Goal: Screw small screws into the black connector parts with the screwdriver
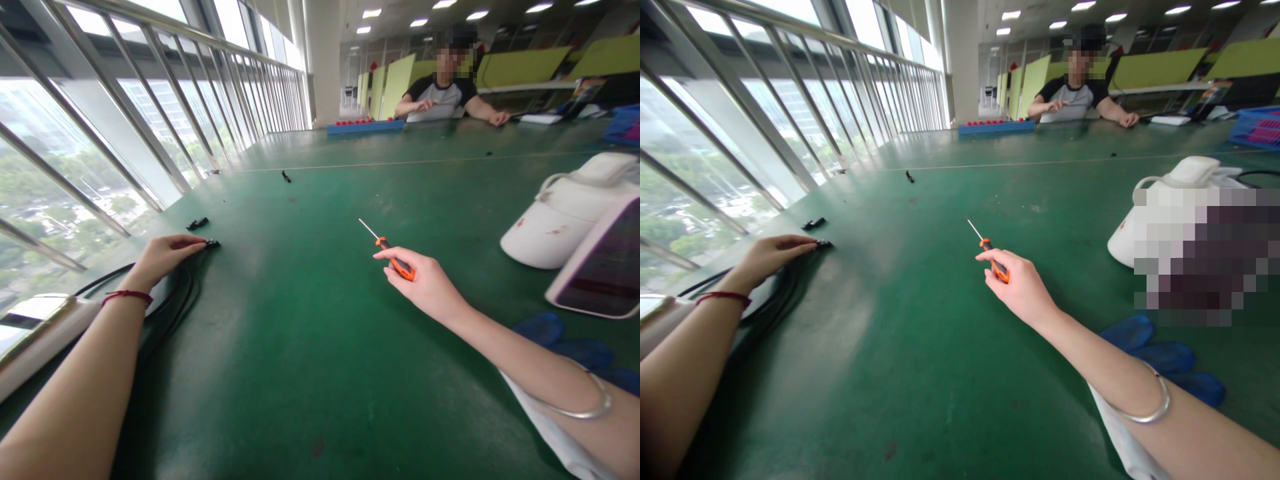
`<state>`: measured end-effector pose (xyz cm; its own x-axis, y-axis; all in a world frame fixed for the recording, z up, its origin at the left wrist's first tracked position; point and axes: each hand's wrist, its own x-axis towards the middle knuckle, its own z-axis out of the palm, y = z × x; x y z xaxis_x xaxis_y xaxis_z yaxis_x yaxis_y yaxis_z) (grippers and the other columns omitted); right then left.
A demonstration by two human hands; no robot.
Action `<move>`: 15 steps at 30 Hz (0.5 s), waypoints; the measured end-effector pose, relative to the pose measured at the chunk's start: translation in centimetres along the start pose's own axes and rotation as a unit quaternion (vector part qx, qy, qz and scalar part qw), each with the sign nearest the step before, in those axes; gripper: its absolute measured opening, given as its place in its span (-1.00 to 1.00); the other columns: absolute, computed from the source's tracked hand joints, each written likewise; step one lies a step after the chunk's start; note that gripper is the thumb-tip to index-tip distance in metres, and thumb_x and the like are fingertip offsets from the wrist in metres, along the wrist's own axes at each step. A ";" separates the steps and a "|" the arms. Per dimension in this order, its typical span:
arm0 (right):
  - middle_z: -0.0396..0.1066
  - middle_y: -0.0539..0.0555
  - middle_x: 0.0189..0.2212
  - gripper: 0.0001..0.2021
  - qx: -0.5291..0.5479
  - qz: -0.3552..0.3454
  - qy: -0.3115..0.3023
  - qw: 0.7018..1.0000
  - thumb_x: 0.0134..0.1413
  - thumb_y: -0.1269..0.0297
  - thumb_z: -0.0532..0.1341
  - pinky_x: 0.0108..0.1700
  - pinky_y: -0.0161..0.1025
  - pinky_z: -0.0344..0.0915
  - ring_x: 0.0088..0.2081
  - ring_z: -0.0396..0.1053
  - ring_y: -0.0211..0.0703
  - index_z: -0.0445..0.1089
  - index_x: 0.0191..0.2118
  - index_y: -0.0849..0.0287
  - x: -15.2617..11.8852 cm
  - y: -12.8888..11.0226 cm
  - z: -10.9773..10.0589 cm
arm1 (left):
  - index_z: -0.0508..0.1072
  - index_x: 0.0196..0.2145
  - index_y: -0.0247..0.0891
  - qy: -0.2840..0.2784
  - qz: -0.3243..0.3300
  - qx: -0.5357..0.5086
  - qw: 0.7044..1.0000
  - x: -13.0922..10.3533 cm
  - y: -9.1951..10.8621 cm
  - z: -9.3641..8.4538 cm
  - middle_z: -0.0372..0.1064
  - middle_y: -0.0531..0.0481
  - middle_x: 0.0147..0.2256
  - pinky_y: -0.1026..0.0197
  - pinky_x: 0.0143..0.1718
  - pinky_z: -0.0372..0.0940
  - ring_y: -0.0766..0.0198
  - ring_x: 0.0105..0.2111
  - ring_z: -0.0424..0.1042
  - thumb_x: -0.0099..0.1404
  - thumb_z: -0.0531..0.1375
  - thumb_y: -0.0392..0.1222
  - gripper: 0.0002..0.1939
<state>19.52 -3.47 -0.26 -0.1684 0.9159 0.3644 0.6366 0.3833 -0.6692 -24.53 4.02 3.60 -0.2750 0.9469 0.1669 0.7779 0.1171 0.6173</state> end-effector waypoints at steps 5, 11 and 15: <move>0.31 -0.01 -0.50 -0.78 -0.001 -0.005 0.003 1.000 0.04 0.34 0.12 -0.47 -0.33 0.15 -0.55 0.17 -0.31 0.44 -0.18 0.15 0.0 0.0 0.0 | 0.53 -0.28 -0.19 -0.021 -0.007 -0.020 1.000 0.4 -0.7 -0.1 0.50 0.18 -0.37 0.35 -0.17 0.21 0.35 -0.31 0.36 -0.03 0.32 -0.02 -0.67; 0.26 -0.03 -0.54 -0.77 -0.006 0.001 -0.004 1.000 0.04 0.34 0.13 -0.49 -0.33 0.11 -0.57 0.12 -0.32 0.44 -0.17 0.16 0.0 0.0 -0.1 | 0.52 -0.22 -0.21 -0.037 -0.001 -0.019 0.999 0.8 -1.3 0.0 0.50 0.15 -0.33 0.37 -0.20 0.20 0.35 -0.30 0.36 0.02 0.29 -0.03 -0.64; 0.23 -0.04 -0.57 -0.76 -0.009 0.004 -0.008 1.000 0.04 0.33 0.12 -0.51 -0.33 0.09 -0.59 0.09 -0.33 0.44 -0.17 0.16 0.0 -0.1 -0.1 | 0.52 -0.22 -0.22 -0.046 0.007 -0.024 0.999 0.9 -1.6 0.1 0.52 0.15 -0.33 0.36 -0.20 0.20 0.36 -0.31 0.37 0.02 0.30 0.00 -0.63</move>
<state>19.51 -3.52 -0.09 -0.1748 0.9211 0.3479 0.6518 0.3731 -0.6602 -25.96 4.73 2.74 -0.2094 0.9721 0.1061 0.7522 0.0908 0.6526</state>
